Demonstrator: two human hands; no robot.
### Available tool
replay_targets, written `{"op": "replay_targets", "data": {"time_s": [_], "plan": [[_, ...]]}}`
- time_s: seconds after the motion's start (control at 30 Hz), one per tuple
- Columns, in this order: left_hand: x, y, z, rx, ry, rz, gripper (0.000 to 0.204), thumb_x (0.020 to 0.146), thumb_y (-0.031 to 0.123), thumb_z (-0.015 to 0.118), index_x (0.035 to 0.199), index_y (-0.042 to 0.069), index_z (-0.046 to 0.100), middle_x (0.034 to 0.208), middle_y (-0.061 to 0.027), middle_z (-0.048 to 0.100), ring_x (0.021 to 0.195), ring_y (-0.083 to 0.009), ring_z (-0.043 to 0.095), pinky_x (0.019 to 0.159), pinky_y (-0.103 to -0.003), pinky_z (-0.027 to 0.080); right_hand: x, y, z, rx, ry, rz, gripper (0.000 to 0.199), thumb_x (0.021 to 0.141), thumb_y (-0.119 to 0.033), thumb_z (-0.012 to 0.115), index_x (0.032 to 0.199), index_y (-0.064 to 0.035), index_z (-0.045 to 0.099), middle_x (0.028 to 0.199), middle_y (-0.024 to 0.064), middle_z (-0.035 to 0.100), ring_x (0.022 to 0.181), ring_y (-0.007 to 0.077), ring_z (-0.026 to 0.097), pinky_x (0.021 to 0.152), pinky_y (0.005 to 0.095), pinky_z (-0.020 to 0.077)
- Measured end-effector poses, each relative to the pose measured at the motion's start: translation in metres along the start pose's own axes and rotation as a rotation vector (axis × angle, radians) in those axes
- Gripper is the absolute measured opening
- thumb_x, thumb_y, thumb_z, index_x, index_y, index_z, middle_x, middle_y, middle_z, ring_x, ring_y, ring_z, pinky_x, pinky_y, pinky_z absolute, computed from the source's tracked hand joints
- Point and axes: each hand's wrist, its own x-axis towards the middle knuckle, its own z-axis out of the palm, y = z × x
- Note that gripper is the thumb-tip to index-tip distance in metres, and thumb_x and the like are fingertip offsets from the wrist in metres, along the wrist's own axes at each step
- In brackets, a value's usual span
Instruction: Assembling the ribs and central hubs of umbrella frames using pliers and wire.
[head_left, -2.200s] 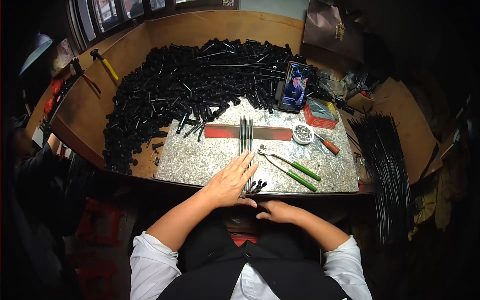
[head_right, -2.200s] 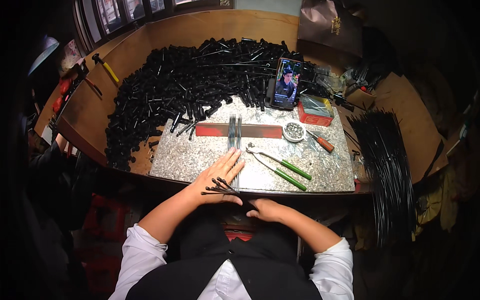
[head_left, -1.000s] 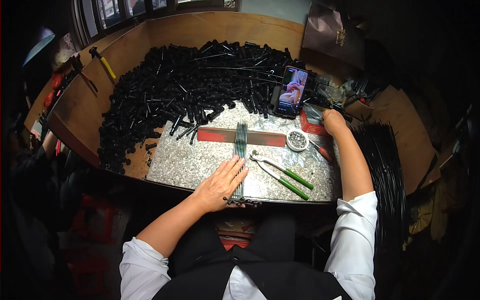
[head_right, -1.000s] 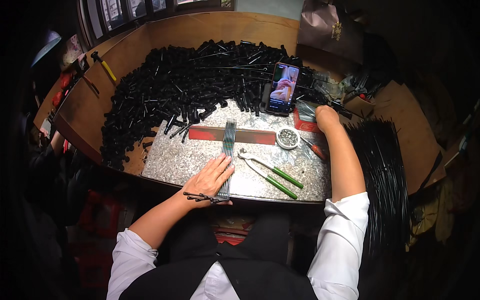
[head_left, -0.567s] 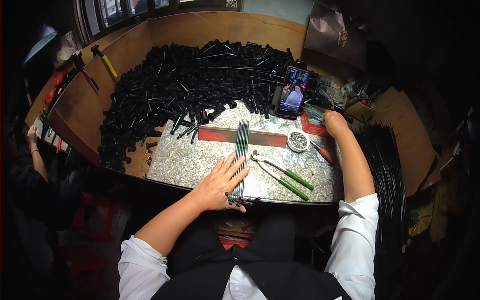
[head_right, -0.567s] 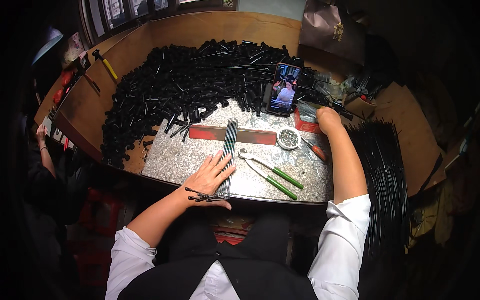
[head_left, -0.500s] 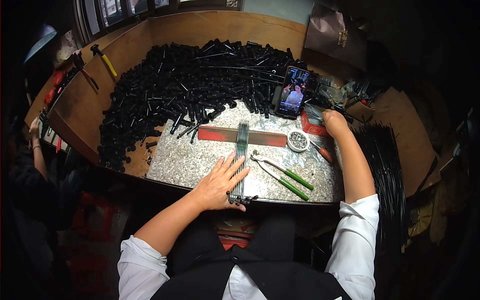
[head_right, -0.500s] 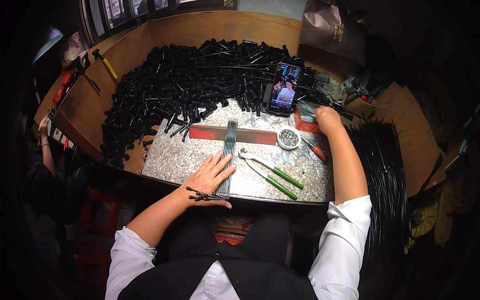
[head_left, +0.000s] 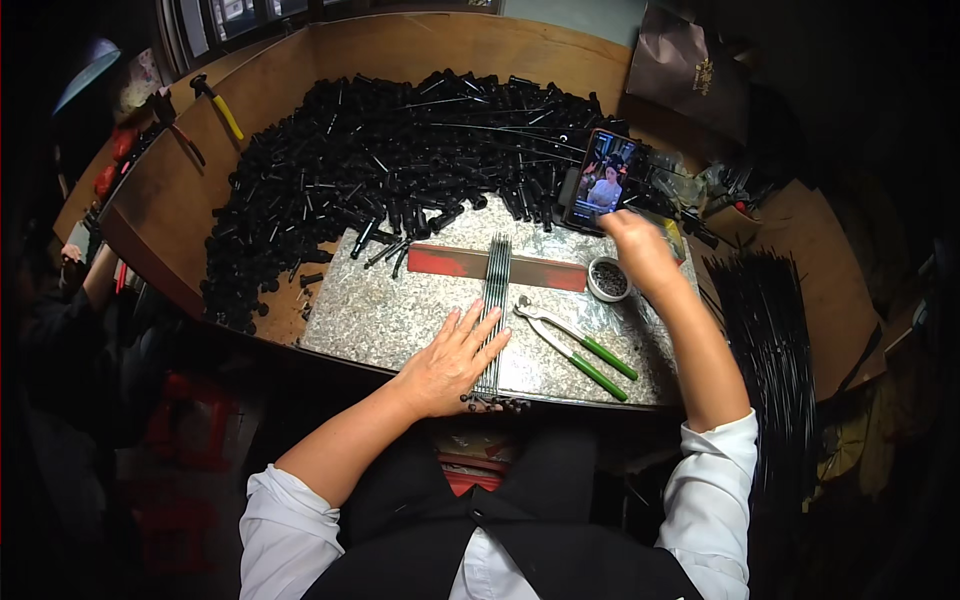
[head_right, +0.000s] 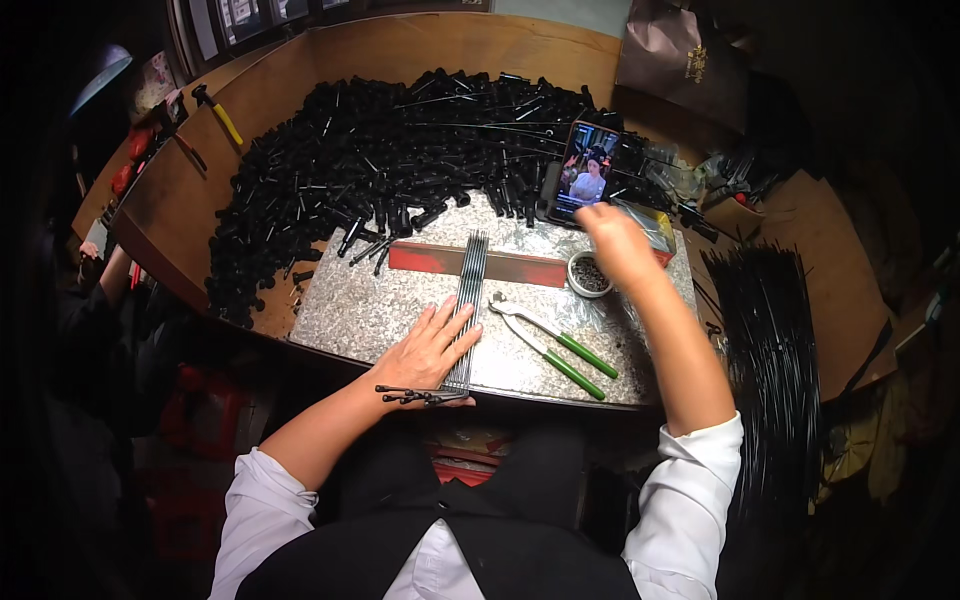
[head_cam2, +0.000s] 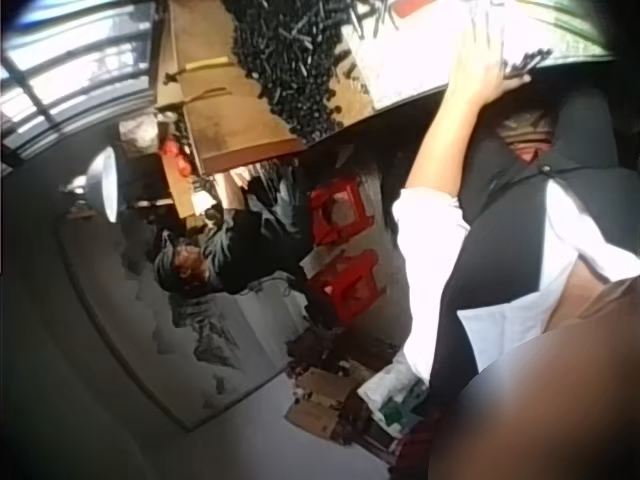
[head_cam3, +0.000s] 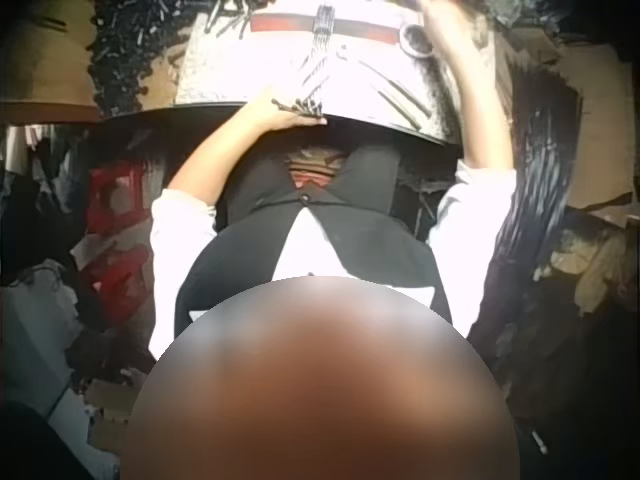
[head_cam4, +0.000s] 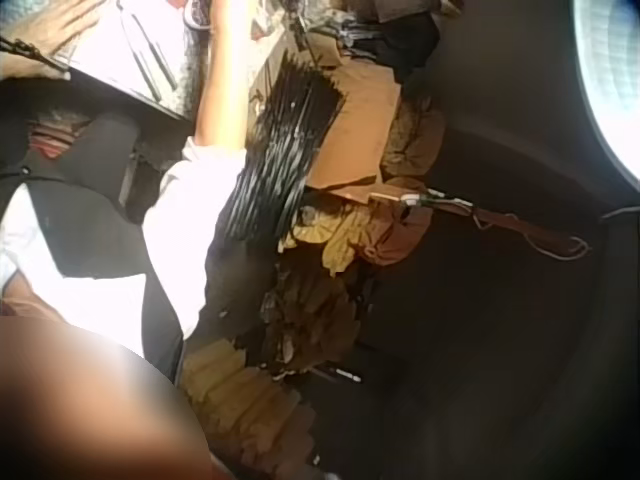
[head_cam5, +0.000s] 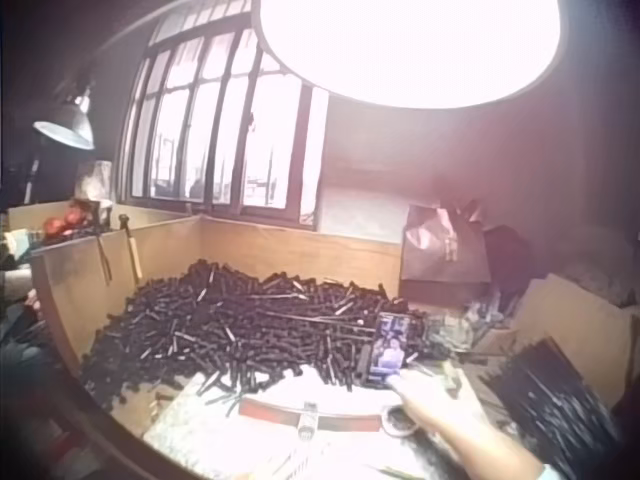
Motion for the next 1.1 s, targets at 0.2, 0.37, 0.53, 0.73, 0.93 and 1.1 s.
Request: {"op": "replay_targets", "data": {"time_s": [0.2,0.37,0.53,0.73,0.93,1.1], "plan": [[0.000,0.001,0.000,0.014,0.024,0.007,0.097,0.068,0.042,0.075,0.141,-0.003,0.029,0.145,-0.0275,0.025,0.137,-0.0442,0.020,0.109,-0.054,0.022,0.010,-0.066,0.026,0.082,-0.180,-0.117,0.042,0.081,-0.003,0.048,0.121,-0.0128,0.057,0.085,0.0108,0.054,0.082,0.0282,0.060,0.070,0.0386,0.0499],[0.000,0.003,-0.002,-0.007,0.022,0.011,0.098,0.066,0.042,0.076,0.140,-0.003,0.030,0.145,-0.0270,0.026,0.136,-0.0442,0.021,0.109,-0.054,0.023,0.012,-0.067,0.034,0.013,-0.167,-0.116,0.033,0.084,-0.011,0.048,0.114,-0.0102,0.061,0.086,0.0123,0.057,0.086,0.0285,0.062,0.071,0.0386,0.0519],[-0.001,0.002,-0.004,-0.022,0.019,0.007,0.099,0.065,0.042,0.078,0.140,-0.002,0.030,0.144,-0.0269,0.026,0.136,-0.0441,0.021,0.110,-0.054,0.023,0.011,-0.064,0.038,-0.006,-0.152,-0.098,0.032,0.083,-0.012,0.049,0.112,-0.0105,0.063,0.086,0.0123,0.057,0.086,0.0278,0.061,0.070,0.0374,0.0518],[0.000,0.002,-0.004,-0.006,0.010,0.005,0.102,0.062,0.041,0.080,0.140,-0.002,0.030,0.145,-0.0265,0.025,0.137,-0.0438,0.020,0.110,-0.054,0.023,0.011,-0.066,0.036,-0.032,-0.144,-0.088,0.031,0.083,-0.012,0.049,0.111,-0.0104,0.063,0.086,0.0120,0.058,0.085,0.0269,0.062,0.069,0.0375,0.0520],[0.000,0.003,-0.005,-0.011,0.010,0.003,0.103,0.061,0.040,0.080,0.140,-0.001,0.030,0.146,-0.0258,0.025,0.137,-0.0431,0.020,0.109,-0.053,0.023,0.010,-0.064,0.039,-0.019,-0.136,-0.084,0.030,0.083,-0.011,0.049,0.110,-0.0099,0.062,0.087,0.0122,0.058,0.085,0.0275,0.062,0.069,0.0382,0.0520],[0.000,0.003,-0.005,-0.015,0.004,0.000,0.102,0.061,0.038,0.080,0.141,-0.001,0.029,0.146,-0.0255,0.025,0.138,-0.0431,0.019,0.110,-0.053,0.022,0.009,-0.064,0.037,-0.017,-0.150,-0.095,0.033,0.083,-0.011,0.049,0.113,-0.0098,0.061,0.089,0.0129,0.058,0.088,0.0280,0.061,0.072,0.0381,0.0518]]}}
